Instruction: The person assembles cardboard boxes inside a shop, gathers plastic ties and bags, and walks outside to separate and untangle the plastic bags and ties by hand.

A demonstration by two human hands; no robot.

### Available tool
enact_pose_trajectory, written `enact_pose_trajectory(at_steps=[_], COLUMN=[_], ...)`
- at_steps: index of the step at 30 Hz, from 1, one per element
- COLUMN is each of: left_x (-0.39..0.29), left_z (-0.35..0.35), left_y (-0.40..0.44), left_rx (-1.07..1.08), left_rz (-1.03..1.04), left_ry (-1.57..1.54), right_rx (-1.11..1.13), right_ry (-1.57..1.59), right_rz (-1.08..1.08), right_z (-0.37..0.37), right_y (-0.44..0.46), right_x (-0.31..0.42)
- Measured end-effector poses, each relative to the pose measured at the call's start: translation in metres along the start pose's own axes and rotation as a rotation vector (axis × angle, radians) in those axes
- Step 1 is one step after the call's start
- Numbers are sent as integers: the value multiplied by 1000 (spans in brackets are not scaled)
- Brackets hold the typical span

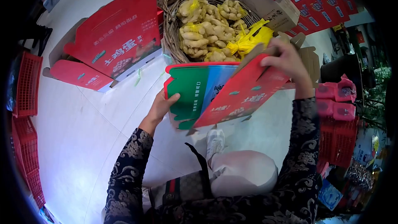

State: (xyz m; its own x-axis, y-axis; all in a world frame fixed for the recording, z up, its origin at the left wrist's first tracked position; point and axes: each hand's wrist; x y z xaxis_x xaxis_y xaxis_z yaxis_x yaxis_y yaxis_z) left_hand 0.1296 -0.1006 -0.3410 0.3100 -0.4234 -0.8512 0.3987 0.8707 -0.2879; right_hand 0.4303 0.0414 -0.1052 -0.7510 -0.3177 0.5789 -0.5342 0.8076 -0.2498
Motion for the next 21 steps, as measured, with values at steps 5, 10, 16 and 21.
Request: enact_pose_trajectory(at_steps=[5, 10, 16, 21], left_x=[7, 3, 3, 15], left_z=[-42, -45, -7, -14], left_y=[-15, -23, -19, -9], left_rx=[102, 373, -44, 24], left_rz=[-38, 223, 6, -173], left_ry=[-127, -178, 56, 67], right_rx=[-162, -493, -509, -461], right_ry=[612, 918, 502, 673], right_rz=[-86, 58, 381, 472], right_z=[-63, 28, 140, 154], right_y=[-50, -74, -99, -100], right_x=[-67, -136, -164, -182])
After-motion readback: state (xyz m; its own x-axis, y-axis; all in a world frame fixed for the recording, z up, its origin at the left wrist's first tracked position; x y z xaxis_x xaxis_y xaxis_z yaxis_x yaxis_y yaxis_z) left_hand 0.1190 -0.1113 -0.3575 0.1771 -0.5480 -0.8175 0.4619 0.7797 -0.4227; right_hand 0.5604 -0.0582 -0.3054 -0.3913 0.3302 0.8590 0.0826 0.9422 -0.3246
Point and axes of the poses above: each hand's wrist, its own y-axis towards the middle knuckle, its own z-axis out of the palm, x = y × z, and after that the axes turned 12 degrees about x, right-handed
